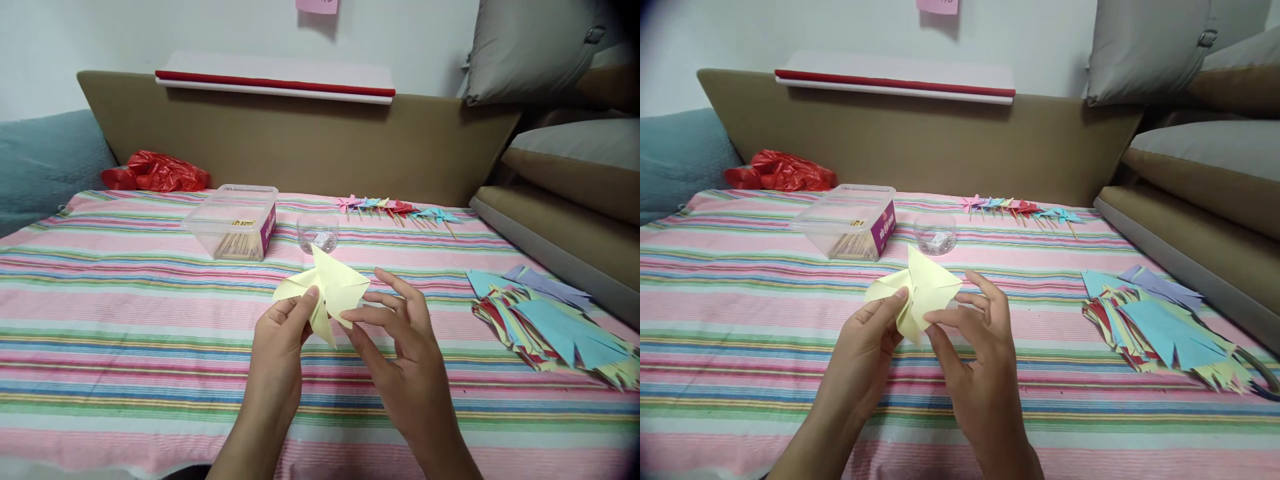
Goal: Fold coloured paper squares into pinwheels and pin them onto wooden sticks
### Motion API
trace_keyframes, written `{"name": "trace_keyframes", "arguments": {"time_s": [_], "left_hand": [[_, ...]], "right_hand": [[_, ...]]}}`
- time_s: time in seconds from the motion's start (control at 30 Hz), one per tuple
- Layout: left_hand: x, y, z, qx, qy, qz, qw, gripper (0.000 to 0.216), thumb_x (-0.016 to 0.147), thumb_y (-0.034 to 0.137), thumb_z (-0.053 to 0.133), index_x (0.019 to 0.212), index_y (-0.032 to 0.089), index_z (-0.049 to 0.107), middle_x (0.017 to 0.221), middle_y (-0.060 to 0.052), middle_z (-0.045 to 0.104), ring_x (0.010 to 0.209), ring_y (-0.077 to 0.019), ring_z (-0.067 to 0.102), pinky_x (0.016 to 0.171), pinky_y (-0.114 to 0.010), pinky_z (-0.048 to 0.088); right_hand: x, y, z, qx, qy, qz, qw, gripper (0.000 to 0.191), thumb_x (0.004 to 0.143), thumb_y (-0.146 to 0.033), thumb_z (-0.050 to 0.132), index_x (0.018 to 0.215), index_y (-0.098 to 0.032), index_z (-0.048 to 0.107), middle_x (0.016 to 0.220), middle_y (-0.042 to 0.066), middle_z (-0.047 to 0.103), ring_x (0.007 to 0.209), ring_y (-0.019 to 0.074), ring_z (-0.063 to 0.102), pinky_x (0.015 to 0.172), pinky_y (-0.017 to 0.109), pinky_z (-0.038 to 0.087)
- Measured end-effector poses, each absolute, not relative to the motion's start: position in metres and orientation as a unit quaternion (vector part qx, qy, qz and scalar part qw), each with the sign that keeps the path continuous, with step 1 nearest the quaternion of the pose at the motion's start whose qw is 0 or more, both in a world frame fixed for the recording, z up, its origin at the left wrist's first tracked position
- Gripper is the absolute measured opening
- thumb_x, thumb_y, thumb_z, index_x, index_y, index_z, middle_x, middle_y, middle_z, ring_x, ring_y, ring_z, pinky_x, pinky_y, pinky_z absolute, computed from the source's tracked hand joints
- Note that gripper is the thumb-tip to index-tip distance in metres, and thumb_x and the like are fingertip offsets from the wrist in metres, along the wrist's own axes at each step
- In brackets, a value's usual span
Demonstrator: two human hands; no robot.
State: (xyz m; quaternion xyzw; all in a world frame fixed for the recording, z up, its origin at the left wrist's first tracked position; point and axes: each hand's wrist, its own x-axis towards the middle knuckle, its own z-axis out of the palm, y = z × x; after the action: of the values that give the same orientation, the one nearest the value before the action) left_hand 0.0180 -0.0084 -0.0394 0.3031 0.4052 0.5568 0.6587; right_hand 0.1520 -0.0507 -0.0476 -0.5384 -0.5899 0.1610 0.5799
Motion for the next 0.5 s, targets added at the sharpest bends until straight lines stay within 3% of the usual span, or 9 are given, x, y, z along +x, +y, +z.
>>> {"name": "trace_keyframes", "arguments": {"time_s": [0.23,0.5], "left_hand": [[0.021,-0.0099,-0.0365,0.36,0.426,0.54,0.63,0.025,0.076,0.036,0.085,0.083,0.014,0.076,0.081,-0.007,0.077,0.084,-0.0217,0.069,0.074,-0.027,0.052],[0.0212,-0.0146,-0.0309,0.426,0.425,0.502,0.621,0.029,0.079,0.043,0.082,0.073,0.015,0.074,0.08,-0.006,0.076,0.079,-0.0202,0.067,0.072,-0.027,0.051]], "right_hand": [[0.1566,-0.0513,-0.0462,-0.553,-0.535,0.235,0.594,0.012,0.089,-0.044,0.073,0.088,-0.035,0.081,0.15,0.003,0.049,0.14,0.0338,0.044,0.109,0.057,0.042],[0.1552,-0.0501,-0.0444,-0.581,-0.47,0.293,0.597,0.017,0.082,-0.048,0.078,0.083,-0.031,0.081,0.144,0.006,0.055,0.138,0.0355,0.049,0.113,0.056,0.041]]}}
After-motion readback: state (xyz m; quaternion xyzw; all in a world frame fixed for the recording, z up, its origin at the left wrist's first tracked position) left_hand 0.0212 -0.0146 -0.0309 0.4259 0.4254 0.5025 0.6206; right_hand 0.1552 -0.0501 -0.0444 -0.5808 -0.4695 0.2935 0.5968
